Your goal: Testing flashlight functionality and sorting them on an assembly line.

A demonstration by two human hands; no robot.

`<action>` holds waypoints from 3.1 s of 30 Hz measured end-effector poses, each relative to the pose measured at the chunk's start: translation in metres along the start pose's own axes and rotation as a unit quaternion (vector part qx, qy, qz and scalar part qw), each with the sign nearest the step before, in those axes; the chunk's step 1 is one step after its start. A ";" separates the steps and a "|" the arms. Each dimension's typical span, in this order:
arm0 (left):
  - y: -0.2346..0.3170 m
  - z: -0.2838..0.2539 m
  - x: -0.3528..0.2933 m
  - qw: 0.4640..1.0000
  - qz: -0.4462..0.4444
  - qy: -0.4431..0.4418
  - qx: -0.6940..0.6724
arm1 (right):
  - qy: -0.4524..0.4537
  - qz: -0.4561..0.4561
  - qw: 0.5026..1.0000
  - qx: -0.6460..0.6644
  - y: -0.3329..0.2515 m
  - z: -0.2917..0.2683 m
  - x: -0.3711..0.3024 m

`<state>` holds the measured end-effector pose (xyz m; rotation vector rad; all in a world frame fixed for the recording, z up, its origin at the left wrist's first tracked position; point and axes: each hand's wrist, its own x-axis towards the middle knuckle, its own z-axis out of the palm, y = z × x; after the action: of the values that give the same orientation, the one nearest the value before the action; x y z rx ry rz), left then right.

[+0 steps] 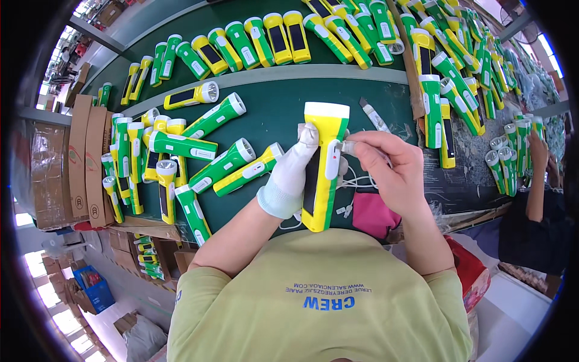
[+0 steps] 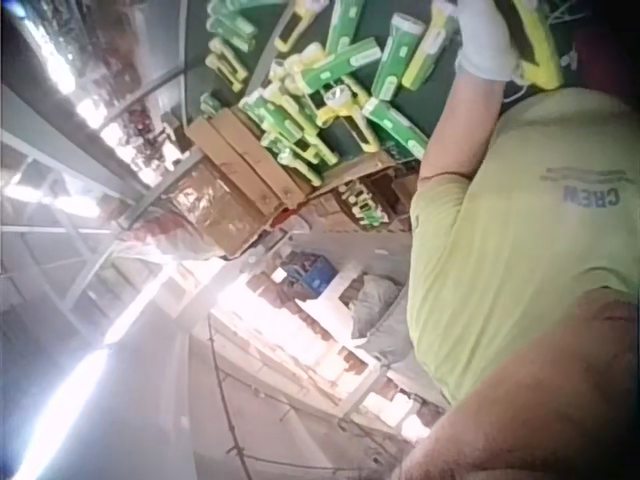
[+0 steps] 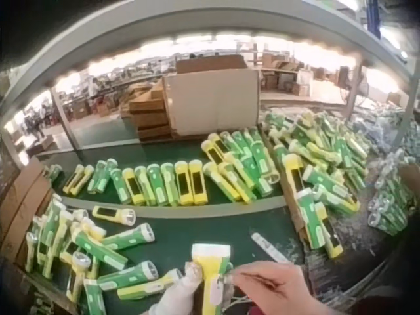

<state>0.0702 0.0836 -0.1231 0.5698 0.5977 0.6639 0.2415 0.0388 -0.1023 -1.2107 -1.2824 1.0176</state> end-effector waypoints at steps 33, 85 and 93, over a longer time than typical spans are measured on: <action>0.037 0.025 0.004 0.891 0.032 -0.183 0.414 | -0.051 -0.308 0.882 -0.354 -0.039 -0.013 0.034; -0.071 -0.011 -0.040 0.858 0.052 -0.393 0.326 | -0.260 -0.268 0.873 -0.315 -0.041 -0.006 -0.031; -0.056 -0.008 -0.029 0.874 -0.128 -0.415 0.218 | -0.298 -0.332 0.855 -0.266 -0.033 -0.018 -0.013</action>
<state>0.0685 0.0290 -0.1559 1.0942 -0.0116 -0.0189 0.2558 0.0199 -0.0695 -0.7125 -2.3827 0.5256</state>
